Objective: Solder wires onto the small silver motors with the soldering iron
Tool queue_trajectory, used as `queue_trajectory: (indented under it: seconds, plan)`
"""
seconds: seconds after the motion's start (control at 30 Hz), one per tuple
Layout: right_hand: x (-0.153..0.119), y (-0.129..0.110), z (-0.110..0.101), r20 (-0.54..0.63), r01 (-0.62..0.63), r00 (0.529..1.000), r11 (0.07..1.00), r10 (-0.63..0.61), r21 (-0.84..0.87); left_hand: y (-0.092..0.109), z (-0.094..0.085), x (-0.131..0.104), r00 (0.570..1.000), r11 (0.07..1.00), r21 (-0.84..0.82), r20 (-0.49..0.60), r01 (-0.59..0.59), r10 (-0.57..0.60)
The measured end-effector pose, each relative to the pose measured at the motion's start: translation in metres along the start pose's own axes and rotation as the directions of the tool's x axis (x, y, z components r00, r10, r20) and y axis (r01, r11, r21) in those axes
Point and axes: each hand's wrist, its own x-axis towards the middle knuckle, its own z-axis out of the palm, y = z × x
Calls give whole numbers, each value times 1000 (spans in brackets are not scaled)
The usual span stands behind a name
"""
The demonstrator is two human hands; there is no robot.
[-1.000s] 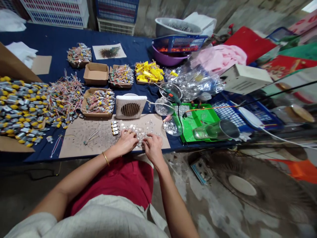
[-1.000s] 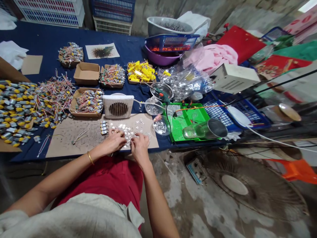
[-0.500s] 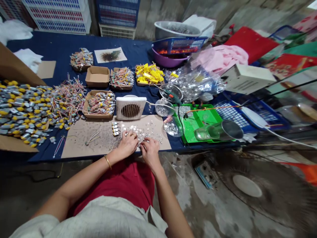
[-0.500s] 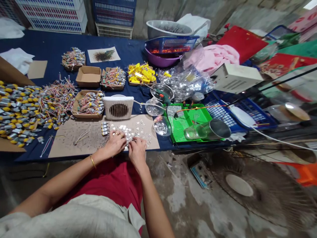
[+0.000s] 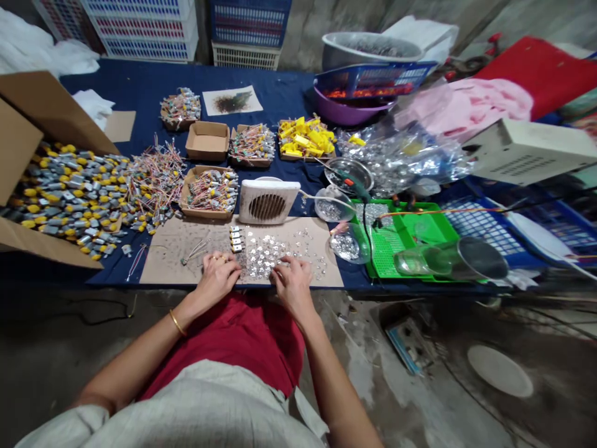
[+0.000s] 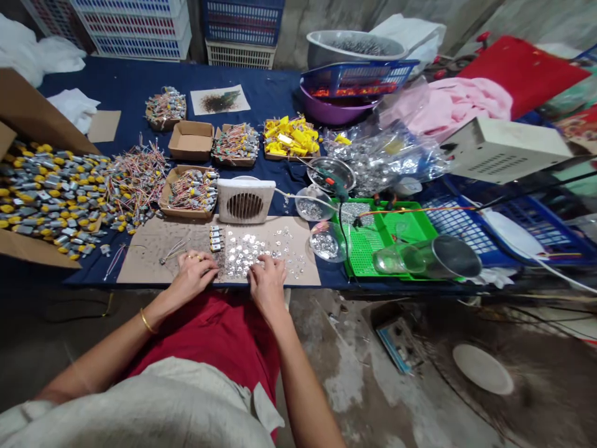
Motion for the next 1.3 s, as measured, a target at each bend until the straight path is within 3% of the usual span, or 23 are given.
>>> queue_trajectory:
  seconds: [0.2,0.6,0.8,0.97,1.3]
  plan:
    - [-11,-14,9,4,31,999,999,-32,22,6,9,2,998,999,-6,55,-44,45]
    - [-10,-19,16,41,68,997,997,-66,-37,13,22,-7,989,988,55,-3,-145,145]
    - [-14,-13,6,-90,-2,996,1000,4,18,13,16,21,996,989,129,-33,-79,84]
    - [-19,-11,5,-116,-11,993,998,18,56,16,22,46,993,975,187,21,-120,118]
    - [-21,-4,8,-119,-43,992,997,50,68,9,24,48,983,976,128,60,-178,172]
